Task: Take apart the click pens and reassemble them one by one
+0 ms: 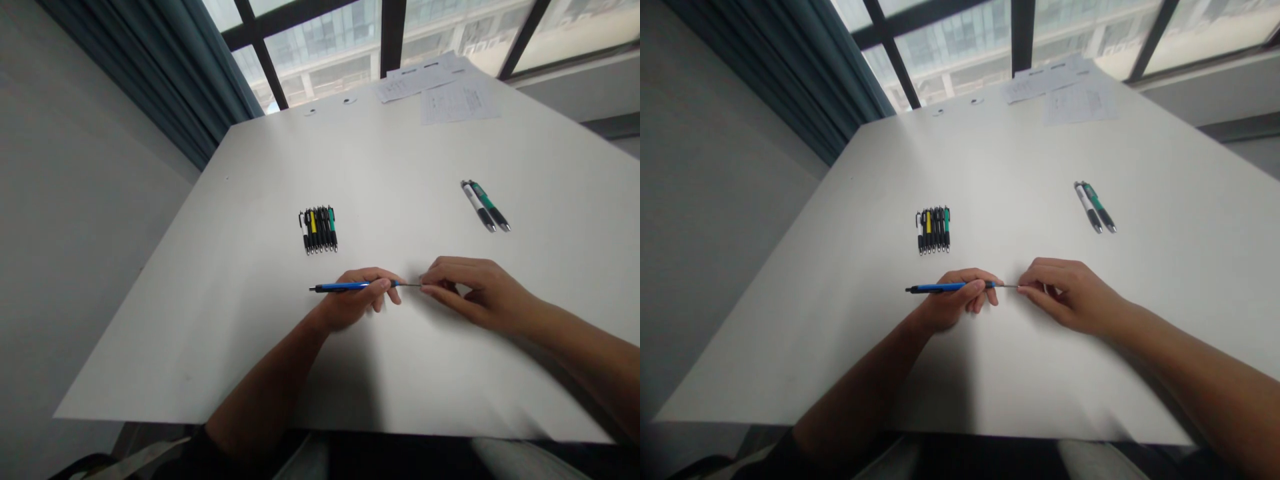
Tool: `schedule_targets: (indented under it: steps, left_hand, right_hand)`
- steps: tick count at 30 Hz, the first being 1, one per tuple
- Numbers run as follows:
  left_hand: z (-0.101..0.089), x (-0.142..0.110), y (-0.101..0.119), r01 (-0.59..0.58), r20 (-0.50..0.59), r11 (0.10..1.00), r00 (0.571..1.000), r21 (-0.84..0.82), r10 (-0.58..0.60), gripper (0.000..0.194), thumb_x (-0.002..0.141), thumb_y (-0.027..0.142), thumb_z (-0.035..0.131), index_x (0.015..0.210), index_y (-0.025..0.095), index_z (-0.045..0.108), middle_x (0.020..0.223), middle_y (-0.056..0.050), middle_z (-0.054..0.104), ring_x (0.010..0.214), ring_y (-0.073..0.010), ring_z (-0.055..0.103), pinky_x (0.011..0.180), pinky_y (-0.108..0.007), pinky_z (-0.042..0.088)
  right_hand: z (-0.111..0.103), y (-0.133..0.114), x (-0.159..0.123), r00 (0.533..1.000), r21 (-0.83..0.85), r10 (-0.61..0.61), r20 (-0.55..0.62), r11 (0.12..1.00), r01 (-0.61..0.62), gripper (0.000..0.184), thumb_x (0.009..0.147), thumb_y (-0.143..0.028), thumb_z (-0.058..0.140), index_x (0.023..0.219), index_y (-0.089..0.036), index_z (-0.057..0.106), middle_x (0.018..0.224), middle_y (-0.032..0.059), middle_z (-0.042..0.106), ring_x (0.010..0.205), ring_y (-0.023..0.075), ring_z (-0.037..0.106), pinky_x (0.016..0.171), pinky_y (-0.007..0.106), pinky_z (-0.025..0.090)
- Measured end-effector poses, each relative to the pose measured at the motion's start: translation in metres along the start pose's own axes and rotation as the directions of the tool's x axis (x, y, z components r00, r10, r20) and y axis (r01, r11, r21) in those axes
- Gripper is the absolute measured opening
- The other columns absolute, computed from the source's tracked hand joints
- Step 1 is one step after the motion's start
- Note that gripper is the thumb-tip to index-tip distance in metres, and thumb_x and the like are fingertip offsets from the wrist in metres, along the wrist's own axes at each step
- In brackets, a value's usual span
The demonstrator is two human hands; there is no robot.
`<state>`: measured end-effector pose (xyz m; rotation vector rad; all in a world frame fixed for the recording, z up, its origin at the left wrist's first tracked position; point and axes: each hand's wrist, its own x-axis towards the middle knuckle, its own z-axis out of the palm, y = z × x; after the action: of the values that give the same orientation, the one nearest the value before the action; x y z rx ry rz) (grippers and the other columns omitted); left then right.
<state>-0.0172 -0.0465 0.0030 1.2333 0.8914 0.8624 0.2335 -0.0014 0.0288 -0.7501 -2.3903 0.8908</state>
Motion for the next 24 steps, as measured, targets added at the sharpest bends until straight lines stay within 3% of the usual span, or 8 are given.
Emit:
schedule_targets:
  steps: [4,10,18,24]
  left_hand:
    - [-0.005,0.003,-0.006,-0.022,-0.081,0.99,0.997,-0.142,0.01,0.042,0.093,0.048,0.058,0.11,0.011,0.07,0.083,-0.008,0.073,0.05,-0.0073,0.053,0.042,-0.02,0.035]
    - [-0.008,0.006,-0.007,-0.064,-0.168,0.936,0.986,-0.346,0.006,0.034,0.087,0.041,0.059,0.096,0.01,0.07,0.079,-0.007,0.072,0.044,-0.0072,0.052,0.038,-0.02,0.032]
    - [-0.011,0.007,-0.003,-0.104,-0.271,0.921,0.963,-0.375,-0.002,0.029,0.083,0.038,0.061,0.088,0.011,0.069,0.074,-0.005,0.071,0.044,-0.0069,0.051,0.04,-0.02,0.033]
    - [-0.011,0.007,-0.004,-0.037,-0.205,0.922,0.978,-0.386,-0.047,0.028,0.083,0.036,0.061,0.091,0.01,0.068,0.073,-0.006,0.072,0.045,-0.0083,0.053,0.04,-0.02,0.035]
  right_hand:
    - [-0.007,0.003,0.0,0.998,-0.018,0.053,-0.036,0.998,-0.054,0.019,0.097,-0.034,0.058,0.09,-0.022,0.07,0.073,0.0033,0.064,0.06,0.0147,0.057,0.052,0.026,0.045]
    - [-0.01,0.004,0.001,0.997,-0.019,0.078,-0.028,0.997,-0.079,0.017,0.096,-0.033,0.059,0.088,-0.022,0.069,0.072,0.0027,0.062,0.059,0.0146,0.056,0.049,0.026,0.044]
    - [-0.028,0.014,-0.003,0.992,-0.001,0.105,0.073,0.994,-0.105,0.02,0.096,-0.036,0.059,0.081,-0.024,0.065,0.07,0.0015,0.063,0.059,0.0155,0.056,0.053,0.03,0.045]
    - [-0.034,0.021,-0.004,0.987,0.013,0.123,0.105,0.992,-0.125,0.019,0.095,-0.036,0.06,0.08,-0.024,0.065,0.071,0.0011,0.063,0.06,0.0155,0.056,0.055,0.03,0.046]
